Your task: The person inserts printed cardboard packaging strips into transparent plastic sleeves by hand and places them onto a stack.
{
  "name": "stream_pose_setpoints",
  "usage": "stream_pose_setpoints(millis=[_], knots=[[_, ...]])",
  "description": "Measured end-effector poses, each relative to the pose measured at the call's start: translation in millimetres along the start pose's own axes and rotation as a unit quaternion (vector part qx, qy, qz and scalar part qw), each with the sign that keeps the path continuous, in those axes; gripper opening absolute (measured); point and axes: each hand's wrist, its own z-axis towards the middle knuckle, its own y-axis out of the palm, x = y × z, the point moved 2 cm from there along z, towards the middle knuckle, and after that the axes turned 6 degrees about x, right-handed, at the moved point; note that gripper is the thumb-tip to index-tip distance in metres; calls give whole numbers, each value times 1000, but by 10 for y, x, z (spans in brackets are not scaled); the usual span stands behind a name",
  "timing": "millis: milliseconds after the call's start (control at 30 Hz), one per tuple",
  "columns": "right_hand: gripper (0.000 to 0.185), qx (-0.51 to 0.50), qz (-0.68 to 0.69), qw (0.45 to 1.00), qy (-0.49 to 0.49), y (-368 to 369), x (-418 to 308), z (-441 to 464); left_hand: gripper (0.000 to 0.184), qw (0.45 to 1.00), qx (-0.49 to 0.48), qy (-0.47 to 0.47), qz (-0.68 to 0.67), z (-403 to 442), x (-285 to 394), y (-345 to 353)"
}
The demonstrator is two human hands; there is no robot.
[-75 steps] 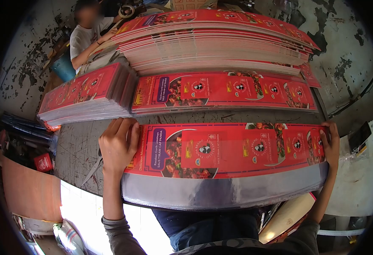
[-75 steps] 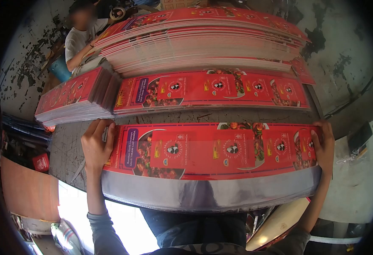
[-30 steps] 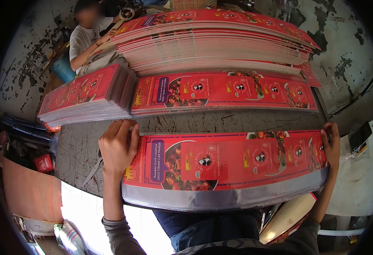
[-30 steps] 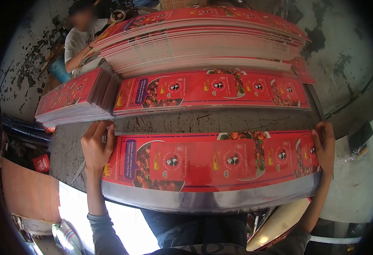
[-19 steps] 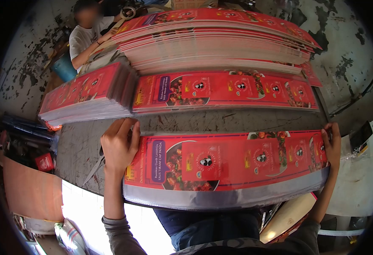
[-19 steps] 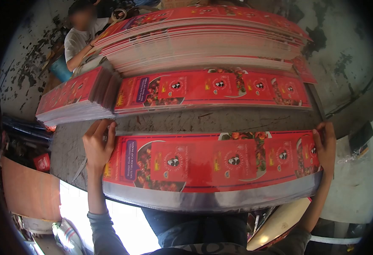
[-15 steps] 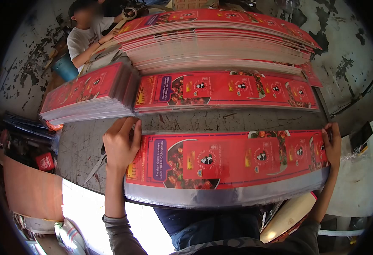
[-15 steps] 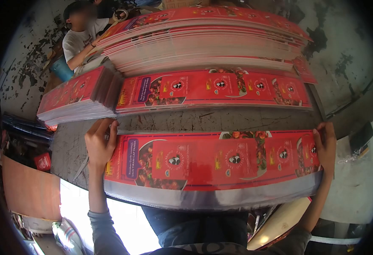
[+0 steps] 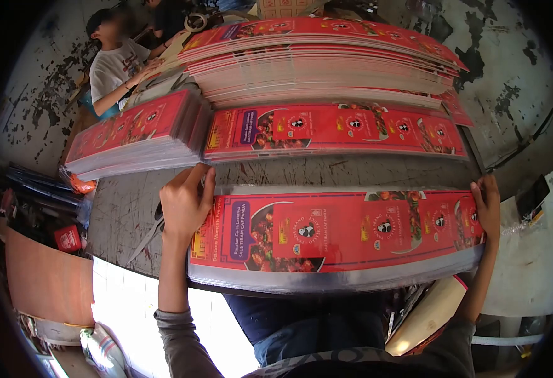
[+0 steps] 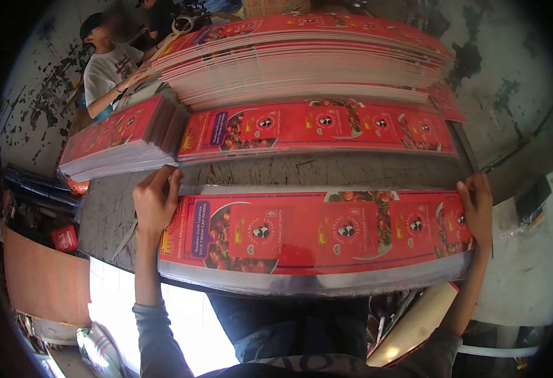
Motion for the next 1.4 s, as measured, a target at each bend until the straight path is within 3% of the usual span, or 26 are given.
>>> stream_pose_setpoints(millis=[567,733,967,1033,1400], knots=[[22,8,12,1000,22,-24,-17,-56,8,998,21,55,9,13,20,-67],[17,36,26,999,-14,-42,-117,-57,8,992,-14,63,-105,34,64,-92],[19,53,10,998,-12,-62,-155,-70,9,987,-50,69,-138,47,99,-169],[22,44,-7,999,5,-59,-138,-69,12,984,-45,111,-131,44,116,-148],[22,30,19,999,-7,-45,-110,-59,24,974,-134,78,-166,29,57,-71]])
